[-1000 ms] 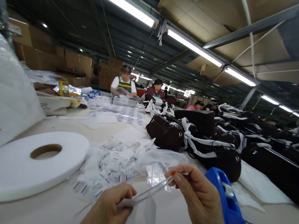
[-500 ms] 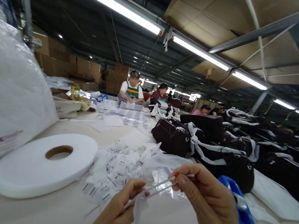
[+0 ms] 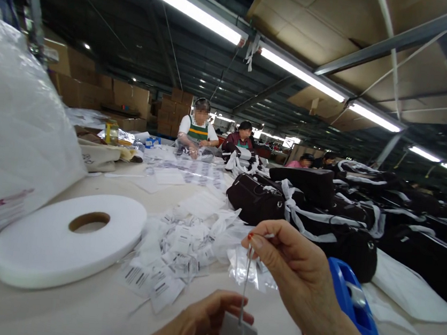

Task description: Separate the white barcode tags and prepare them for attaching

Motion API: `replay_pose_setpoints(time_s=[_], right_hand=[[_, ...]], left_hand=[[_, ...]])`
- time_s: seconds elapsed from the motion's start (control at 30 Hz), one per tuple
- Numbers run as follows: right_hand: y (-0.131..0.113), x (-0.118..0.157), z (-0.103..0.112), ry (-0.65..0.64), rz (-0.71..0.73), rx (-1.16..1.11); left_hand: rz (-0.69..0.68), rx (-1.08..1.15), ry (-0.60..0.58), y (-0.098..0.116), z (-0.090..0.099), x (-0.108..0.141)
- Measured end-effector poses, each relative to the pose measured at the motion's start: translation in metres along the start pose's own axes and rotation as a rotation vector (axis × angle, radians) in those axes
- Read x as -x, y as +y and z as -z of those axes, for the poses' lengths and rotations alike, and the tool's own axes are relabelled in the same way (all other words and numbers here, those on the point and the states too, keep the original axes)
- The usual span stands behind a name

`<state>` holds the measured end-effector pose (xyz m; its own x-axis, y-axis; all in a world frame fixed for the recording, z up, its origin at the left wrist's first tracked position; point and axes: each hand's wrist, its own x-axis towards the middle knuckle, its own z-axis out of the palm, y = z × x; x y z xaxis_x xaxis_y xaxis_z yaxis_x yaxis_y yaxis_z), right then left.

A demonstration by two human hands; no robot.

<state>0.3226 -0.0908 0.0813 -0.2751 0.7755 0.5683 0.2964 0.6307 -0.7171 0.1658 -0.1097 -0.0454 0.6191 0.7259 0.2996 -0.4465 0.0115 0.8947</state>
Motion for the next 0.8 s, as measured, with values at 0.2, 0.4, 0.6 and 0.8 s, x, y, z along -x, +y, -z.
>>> replay_pose_setpoints(time_s=[0.2,0.4,0.6,0.8], right_hand=[[0.000,-0.002,-0.001,0.003,0.022,0.032],[0.009,-0.004,0.000,0.044,-0.001,0.017],[0.024,-0.009,0.001,0.101,-0.037,-0.021],[0.057,-0.018,0.004,0.174,-0.180,-0.053]], left_hand=[[0.172,0.108,0.174,-0.009,0.002,-0.003],[0.264,0.087,0.264,-0.002,-0.006,-0.002],[0.279,0.313,0.272,-0.004,-0.017,-0.002],[0.393,0.457,0.295,-0.008,-0.027,-0.001]])
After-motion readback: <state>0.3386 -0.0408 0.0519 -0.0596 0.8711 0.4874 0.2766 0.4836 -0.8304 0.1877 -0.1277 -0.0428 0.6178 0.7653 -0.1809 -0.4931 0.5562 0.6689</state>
